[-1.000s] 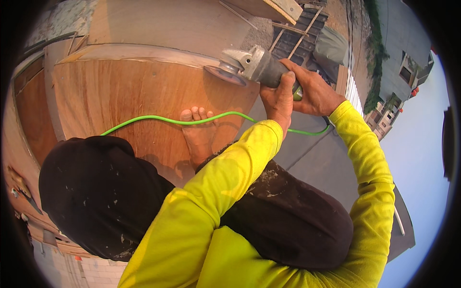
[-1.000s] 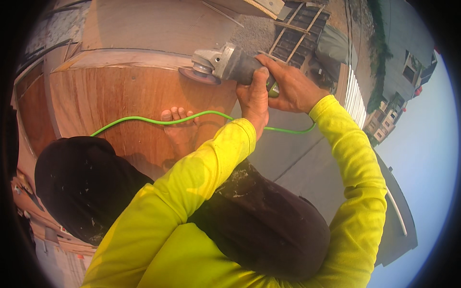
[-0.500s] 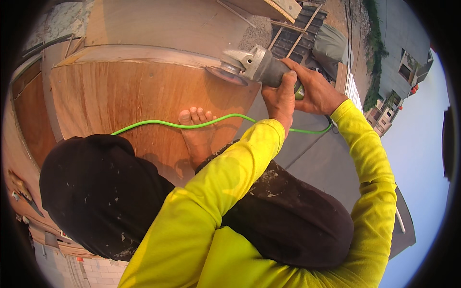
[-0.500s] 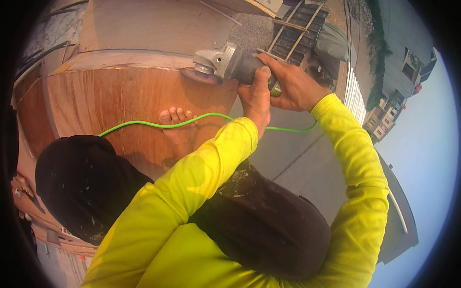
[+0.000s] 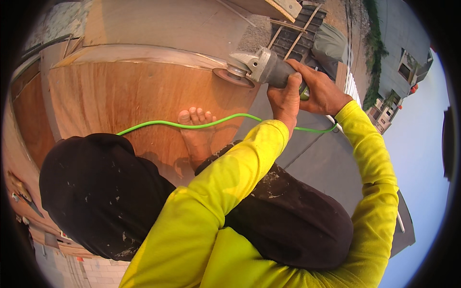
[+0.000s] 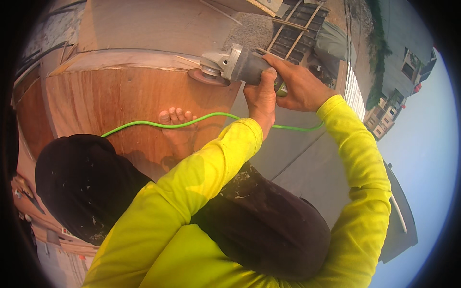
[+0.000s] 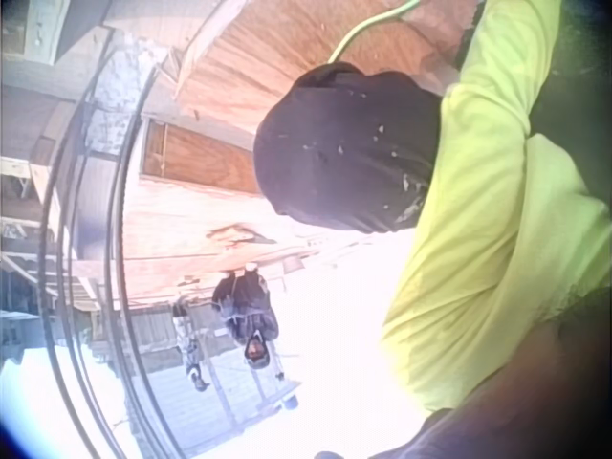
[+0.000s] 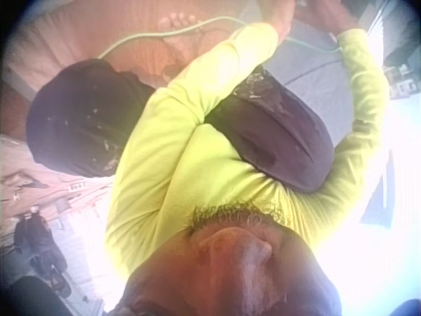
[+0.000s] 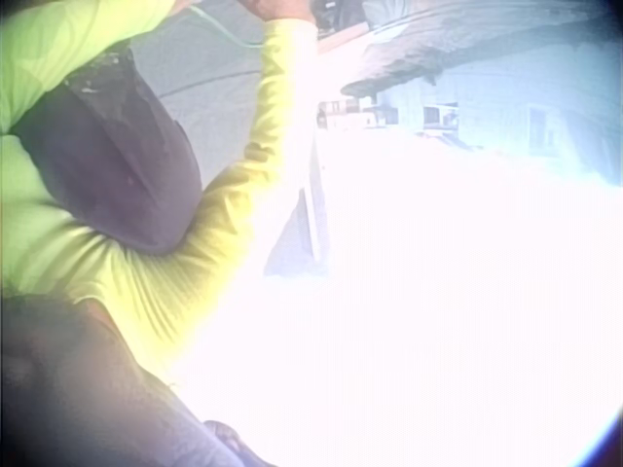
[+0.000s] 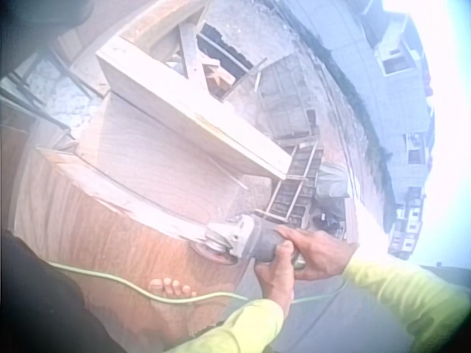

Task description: The person marks a wooden plank with a pencil and ruler, then uses an angle grinder to cut along the marked line. After cutting, the person hammers a nail into the plank.

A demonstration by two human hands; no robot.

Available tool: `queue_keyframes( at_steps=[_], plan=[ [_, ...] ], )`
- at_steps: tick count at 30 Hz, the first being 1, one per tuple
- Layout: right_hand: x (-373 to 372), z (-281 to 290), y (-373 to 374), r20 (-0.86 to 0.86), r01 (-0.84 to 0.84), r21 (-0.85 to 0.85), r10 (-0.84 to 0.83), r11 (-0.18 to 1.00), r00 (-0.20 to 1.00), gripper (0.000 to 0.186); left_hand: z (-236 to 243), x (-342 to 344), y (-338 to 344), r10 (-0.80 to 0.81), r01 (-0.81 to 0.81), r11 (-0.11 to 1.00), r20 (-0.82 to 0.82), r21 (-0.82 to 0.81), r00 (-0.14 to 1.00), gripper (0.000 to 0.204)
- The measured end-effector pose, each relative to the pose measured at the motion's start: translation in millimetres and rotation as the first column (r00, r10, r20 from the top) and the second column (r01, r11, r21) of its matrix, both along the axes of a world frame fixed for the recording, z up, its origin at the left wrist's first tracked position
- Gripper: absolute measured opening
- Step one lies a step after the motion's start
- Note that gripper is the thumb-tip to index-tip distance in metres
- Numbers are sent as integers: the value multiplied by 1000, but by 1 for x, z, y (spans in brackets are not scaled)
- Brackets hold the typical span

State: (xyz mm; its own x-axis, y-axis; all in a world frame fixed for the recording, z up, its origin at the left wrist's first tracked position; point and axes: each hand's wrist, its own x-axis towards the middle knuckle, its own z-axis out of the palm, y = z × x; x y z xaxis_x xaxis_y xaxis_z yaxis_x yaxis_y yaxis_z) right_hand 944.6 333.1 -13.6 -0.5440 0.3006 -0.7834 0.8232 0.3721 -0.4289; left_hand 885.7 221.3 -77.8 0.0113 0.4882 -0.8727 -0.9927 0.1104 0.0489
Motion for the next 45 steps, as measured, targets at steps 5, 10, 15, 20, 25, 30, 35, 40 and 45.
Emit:
queue_keyframes(
  at_steps=[5,10,15,20,25,30,35,40,45],
  plan=[
    [13,4,-9,36,48,15,-49,999,998,92,4,6,-2,-50,50,999,57,-8,997,58],
    [8,-1,-15,-82,98,4,-97,995,992,90,6,-6,-4,-70,69,997,-38,-20,997,64],
    [6,-6,-9,-107,35,50,-29,998,994,91,-1,-8,-4,-19,19,1000,-26,13,999,66],
    [10,-9,-10,-103,35,37,-31,999,994,92,2,-8,-2,-16,16,1000,-18,5,1000,65],
    [10,-10,-8,-45,13,10,-12,1000,999,93,3,-7,-3,-23,23,1000,-24,-15,999,64],
    [8,-7,-6,-39,45,4,-44,999,998,92,1,-5,-2,-90,90,996,-3,-27,996,61],
    [8,-4,-7,-56,37,12,-36,999,998,93,-4,3,-6,-22,22,999,-10,48,1000,68],
    [14,-6,-7,-48,27,17,-26,999,998,92,-4,6,-7,-40,40,998,-2,52,999,71],
    [14,-4,-7,-61,42,0,-42,999,997,91,-5,10,-6,-60,60,997,5,40,998,68]
  ],
)
